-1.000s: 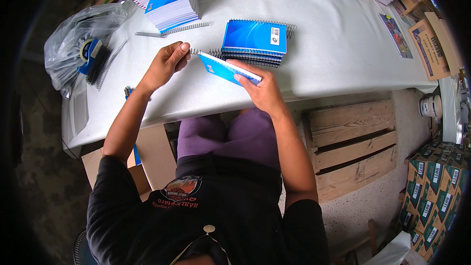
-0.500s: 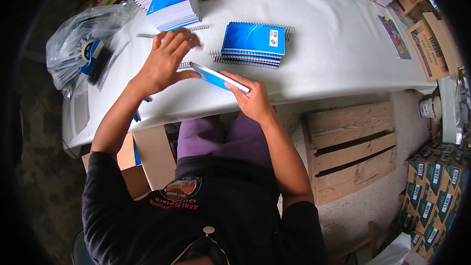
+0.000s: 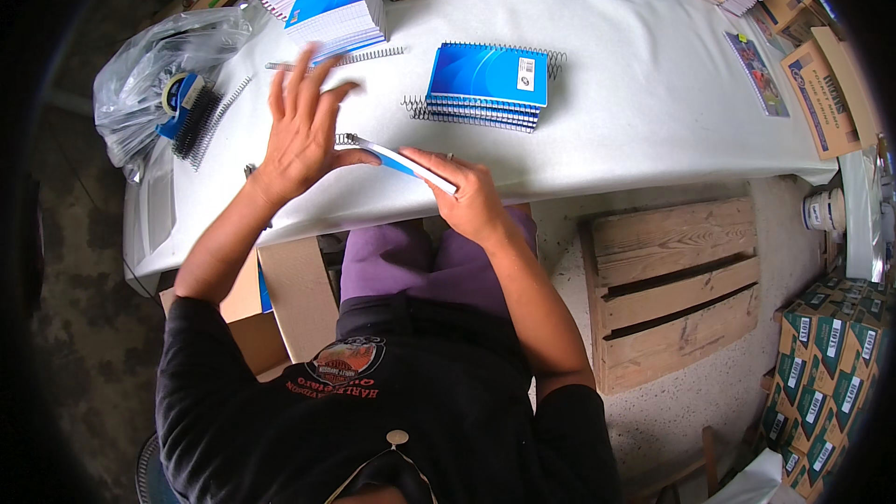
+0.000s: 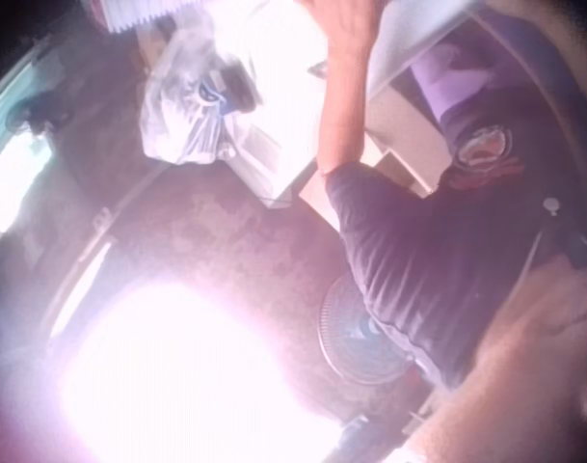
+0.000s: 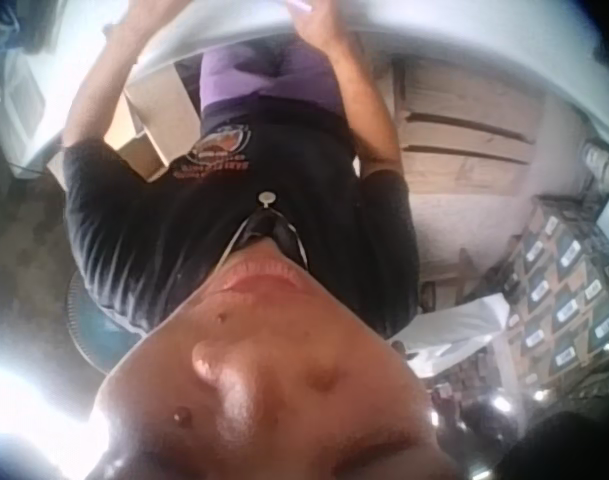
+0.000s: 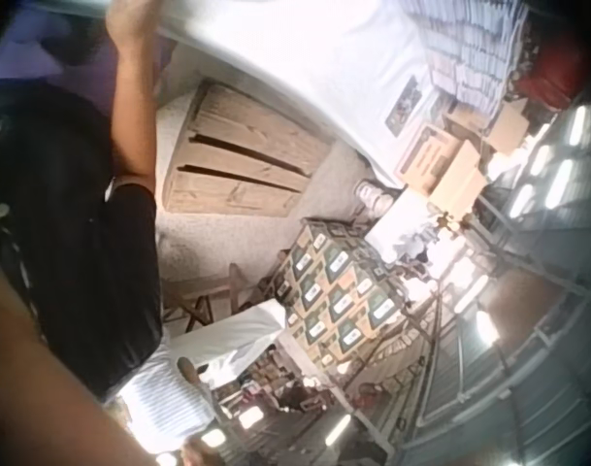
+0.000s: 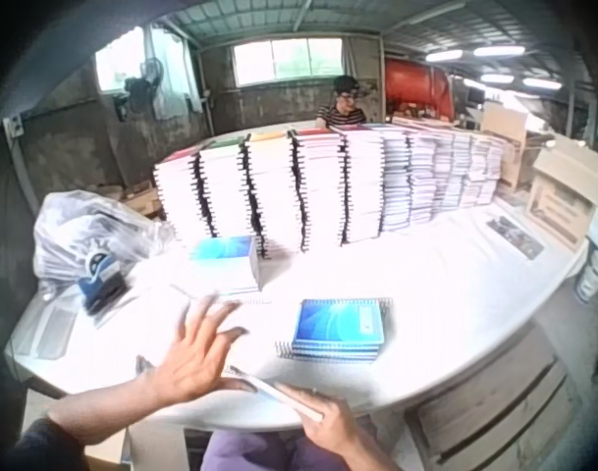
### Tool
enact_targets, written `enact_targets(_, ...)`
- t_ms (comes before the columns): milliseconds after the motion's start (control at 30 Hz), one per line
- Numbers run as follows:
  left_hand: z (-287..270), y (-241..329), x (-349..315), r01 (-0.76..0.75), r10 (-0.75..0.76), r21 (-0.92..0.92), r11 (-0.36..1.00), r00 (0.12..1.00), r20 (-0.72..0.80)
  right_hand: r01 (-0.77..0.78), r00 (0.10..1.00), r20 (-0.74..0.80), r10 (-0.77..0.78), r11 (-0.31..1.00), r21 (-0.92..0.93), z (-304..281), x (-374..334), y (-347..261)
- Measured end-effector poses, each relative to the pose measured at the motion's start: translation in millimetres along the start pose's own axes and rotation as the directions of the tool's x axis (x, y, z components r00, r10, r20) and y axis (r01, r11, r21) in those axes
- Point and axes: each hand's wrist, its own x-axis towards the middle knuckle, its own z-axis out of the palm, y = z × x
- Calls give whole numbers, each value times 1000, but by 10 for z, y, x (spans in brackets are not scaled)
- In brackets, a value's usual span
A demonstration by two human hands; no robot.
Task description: The person inserts wire coils into pre-punched holes of small notebooks by hand and finishes each coil by tucking the ends.
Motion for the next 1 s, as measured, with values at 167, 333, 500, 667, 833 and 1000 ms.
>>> enact_targets(167, 375, 382, -984, -83, 151, -172, 982, 889, 432, -6, 998, -60, 8, 1000, 29, 164, -17, -19)
enact_targets(333, 599, 26, -785, 151, -184, -139, 979, 946, -267, 19, 1000, 2, -19, 1000, 7, 416, -91, -108)
enact_targets(500, 646, 428, -1166, -135, 125, -26, 991, 961, -249, 140, 988, -76, -137, 990, 30, 446, -79, -29)
enact_targets(667, 601, 397, -861, -21, -96, -338, 941, 940, -326, 125, 990, -62, -124, 992, 18, 510, -137, -6)
enact_targets(833, 536, 412, -803, 7, -112, -278, 960, 925, -364, 225, 974, 21, -224, 972, -74, 496, -139, -66)
enact_targets(1000, 713, 641, -1147, -278, 194, -346, 896, 946, -260, 119, 987, -107, -119, 993, -10, 445, -121, -38)
